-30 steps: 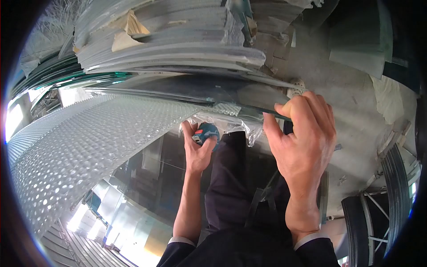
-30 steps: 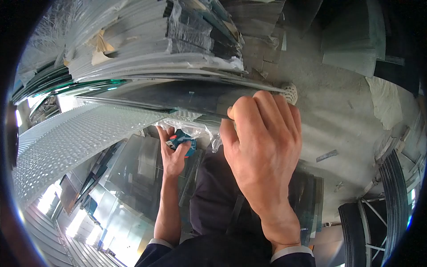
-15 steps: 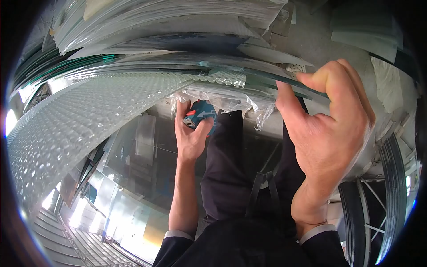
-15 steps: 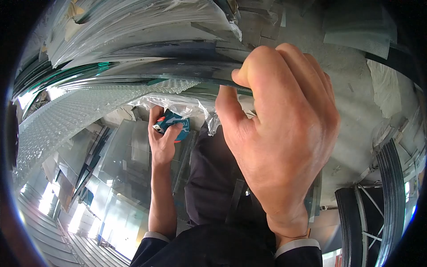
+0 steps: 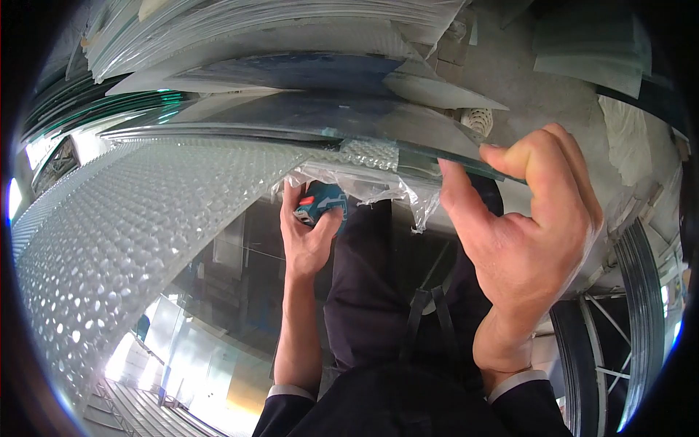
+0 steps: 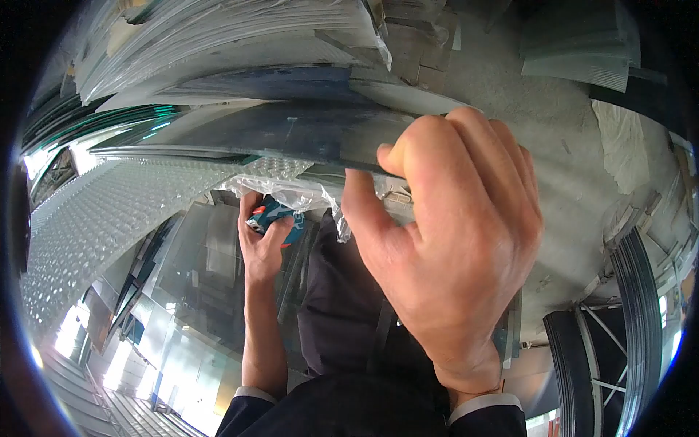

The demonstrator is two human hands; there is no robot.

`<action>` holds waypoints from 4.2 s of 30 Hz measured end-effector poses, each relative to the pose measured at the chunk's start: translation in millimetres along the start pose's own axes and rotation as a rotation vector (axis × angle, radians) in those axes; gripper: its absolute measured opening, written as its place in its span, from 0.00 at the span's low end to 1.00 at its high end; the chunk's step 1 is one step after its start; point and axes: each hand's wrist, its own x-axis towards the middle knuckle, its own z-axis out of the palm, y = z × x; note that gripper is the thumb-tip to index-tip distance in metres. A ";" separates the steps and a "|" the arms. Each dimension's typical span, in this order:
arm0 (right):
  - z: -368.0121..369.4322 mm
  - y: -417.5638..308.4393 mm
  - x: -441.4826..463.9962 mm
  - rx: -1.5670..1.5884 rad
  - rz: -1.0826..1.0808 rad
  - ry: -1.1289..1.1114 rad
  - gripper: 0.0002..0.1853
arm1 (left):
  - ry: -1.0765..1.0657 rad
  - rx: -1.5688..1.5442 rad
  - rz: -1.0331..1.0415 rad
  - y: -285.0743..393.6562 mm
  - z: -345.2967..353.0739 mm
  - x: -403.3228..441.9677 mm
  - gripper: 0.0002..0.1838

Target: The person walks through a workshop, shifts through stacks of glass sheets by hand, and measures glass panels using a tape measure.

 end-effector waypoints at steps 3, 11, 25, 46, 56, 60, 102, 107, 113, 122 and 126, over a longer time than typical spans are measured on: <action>-0.4 0.6 -4.7 0.017 0.007 -0.012 0.18 | 0.006 -0.034 -0.004 -0.2 1.1 -3.4 0.20; -4.2 1.9 -9.0 -0.001 0.004 -0.078 0.16 | 0.048 -0.007 -0.063 -11.0 -7.1 -11.2 0.19; -5.1 8.1 -4.6 0.125 0.051 0.000 0.11 | 0.132 0.136 -0.078 -55.4 -36.0 -17.3 0.26; -18.4 21.6 28.5 0.152 0.063 -0.074 0.10 | 0.023 0.361 0.067 -0.8 9.1 14.8 0.19; -5.8 33.7 73.6 0.037 -0.077 0.036 0.14 | -0.192 0.560 0.026 -3.7 -3.8 -9.1 0.54; -6.5 33.9 77.4 0.038 -0.123 0.055 0.12 | -0.266 0.658 0.088 -25.9 -20.3 -20.1 0.53; 207.9 -299.8 -91.9 -0.358 -0.392 -1.389 0.30 | 0.290 -0.439 -0.682 -323.8 -249.7 -232.9 0.34; 218.6 -321.0 -82.1 -0.387 -0.238 -1.353 0.28 | 0.435 -0.882 -0.744 -326.9 -246.5 -270.7 0.33; 224.4 -265.4 -27.9 -0.594 -0.089 -1.343 0.24 | 0.331 -0.639 -0.923 -325.3 -270.6 -275.8 0.37; 341.9 -312.7 7.3 -0.895 0.246 -1.381 0.23 | 0.471 -1.198 -0.737 -321.3 -379.3 -240.5 0.08; 490.6 -413.9 -0.4 -0.782 -0.001 -1.447 0.24 | 0.496 -1.193 -0.716 -304.1 -455.8 -233.5 0.06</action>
